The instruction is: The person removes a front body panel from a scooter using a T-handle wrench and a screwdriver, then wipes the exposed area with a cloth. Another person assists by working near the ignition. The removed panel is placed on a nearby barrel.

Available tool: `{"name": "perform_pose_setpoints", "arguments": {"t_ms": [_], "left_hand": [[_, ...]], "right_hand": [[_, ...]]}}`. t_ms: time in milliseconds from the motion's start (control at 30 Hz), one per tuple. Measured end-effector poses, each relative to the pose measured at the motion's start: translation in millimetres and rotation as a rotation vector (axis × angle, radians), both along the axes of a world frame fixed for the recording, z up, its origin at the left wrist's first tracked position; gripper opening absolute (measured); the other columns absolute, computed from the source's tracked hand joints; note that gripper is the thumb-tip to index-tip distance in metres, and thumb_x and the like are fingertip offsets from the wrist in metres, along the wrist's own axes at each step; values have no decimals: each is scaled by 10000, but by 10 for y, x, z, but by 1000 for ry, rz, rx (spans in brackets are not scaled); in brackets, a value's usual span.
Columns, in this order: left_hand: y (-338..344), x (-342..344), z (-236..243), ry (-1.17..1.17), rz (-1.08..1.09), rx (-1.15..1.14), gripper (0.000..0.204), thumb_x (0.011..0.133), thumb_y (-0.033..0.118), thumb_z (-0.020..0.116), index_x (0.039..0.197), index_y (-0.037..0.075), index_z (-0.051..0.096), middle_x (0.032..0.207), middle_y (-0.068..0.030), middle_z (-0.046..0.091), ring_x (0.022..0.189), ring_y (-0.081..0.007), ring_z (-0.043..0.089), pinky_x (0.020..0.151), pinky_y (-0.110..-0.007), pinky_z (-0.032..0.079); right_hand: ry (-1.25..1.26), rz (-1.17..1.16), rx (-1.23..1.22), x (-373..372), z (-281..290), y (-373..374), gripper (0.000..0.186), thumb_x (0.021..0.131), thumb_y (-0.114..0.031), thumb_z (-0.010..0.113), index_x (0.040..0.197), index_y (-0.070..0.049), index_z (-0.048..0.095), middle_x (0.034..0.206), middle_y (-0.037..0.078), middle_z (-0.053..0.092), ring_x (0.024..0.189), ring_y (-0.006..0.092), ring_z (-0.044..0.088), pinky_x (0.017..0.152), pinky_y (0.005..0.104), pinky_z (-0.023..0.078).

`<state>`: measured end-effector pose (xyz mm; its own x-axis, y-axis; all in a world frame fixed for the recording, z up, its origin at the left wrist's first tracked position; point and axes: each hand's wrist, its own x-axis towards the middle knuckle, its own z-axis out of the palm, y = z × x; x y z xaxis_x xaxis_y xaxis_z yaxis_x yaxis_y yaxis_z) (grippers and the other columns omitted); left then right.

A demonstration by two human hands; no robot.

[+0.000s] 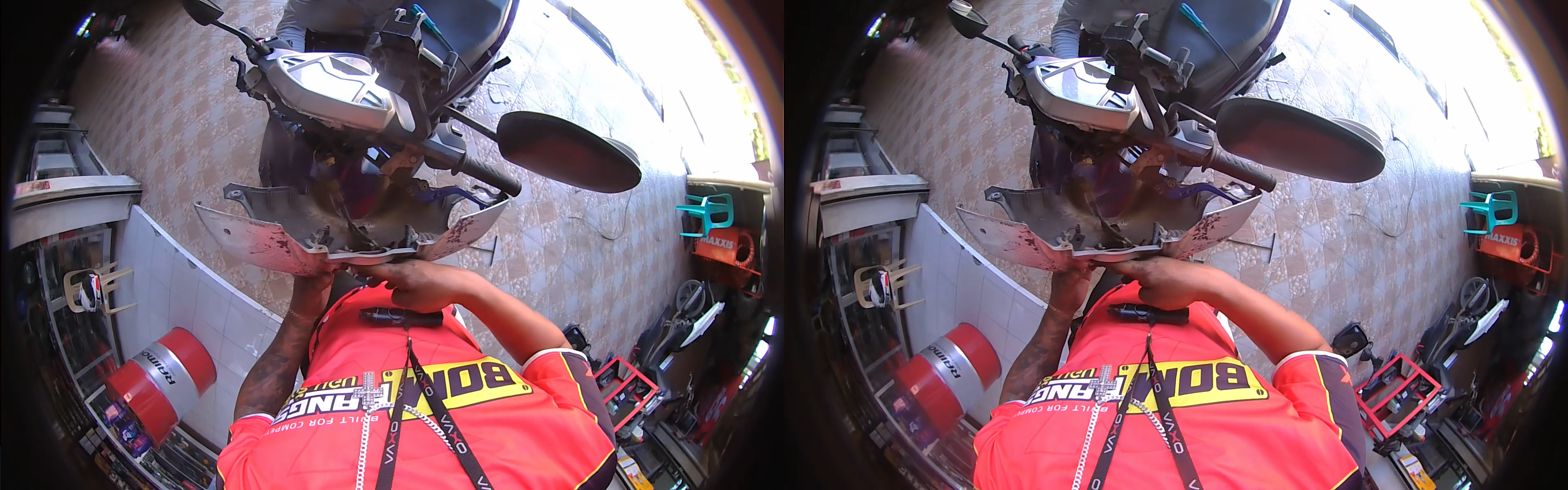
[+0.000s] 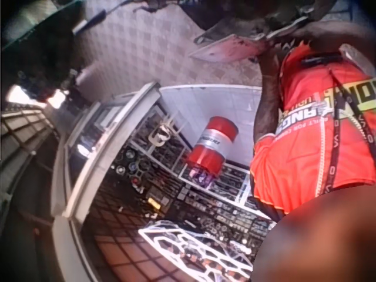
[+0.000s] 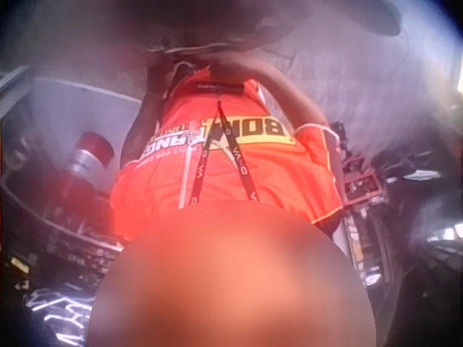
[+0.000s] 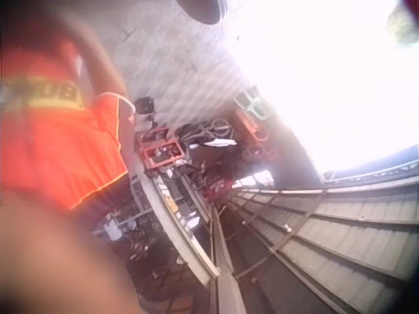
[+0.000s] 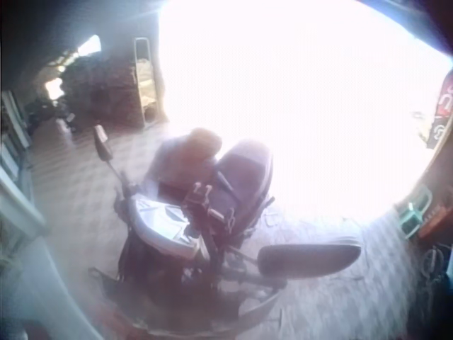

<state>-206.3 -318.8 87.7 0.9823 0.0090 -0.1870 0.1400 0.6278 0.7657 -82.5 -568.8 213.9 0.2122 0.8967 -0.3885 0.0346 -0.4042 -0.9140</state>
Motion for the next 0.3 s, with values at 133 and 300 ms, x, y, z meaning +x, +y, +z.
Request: {"name": "perform_pose_setpoints", "arguments": {"t_ms": [133, 300], "left_hand": [[-1, 22, 182, 48, 29, 20, 370, 880, 286, 756, 1176, 100, 636, 1156, -73, 673, 1128, -248, 635, 983, -442, 495], [-6, 124, 410, 53, -23, -6, 449, 906, 431, 719, 1137, 51, 657, 1081, -74, 670, 1053, -257, 653, 899, -392, 508]], "right_hand": [[15, 11, 25, 2, 27, 102, 788, 818, -8, 492, 1577, -108, 308, 1372, 260, 582, 1270, 385, 574, 1049, 431, 450], [51, -29, 0, 48, 171, 304, 803, 866, -64, 537, 1601, -150, 225, 1449, 220, 532, 1290, 329, 580, 1072, 407, 457]]}}
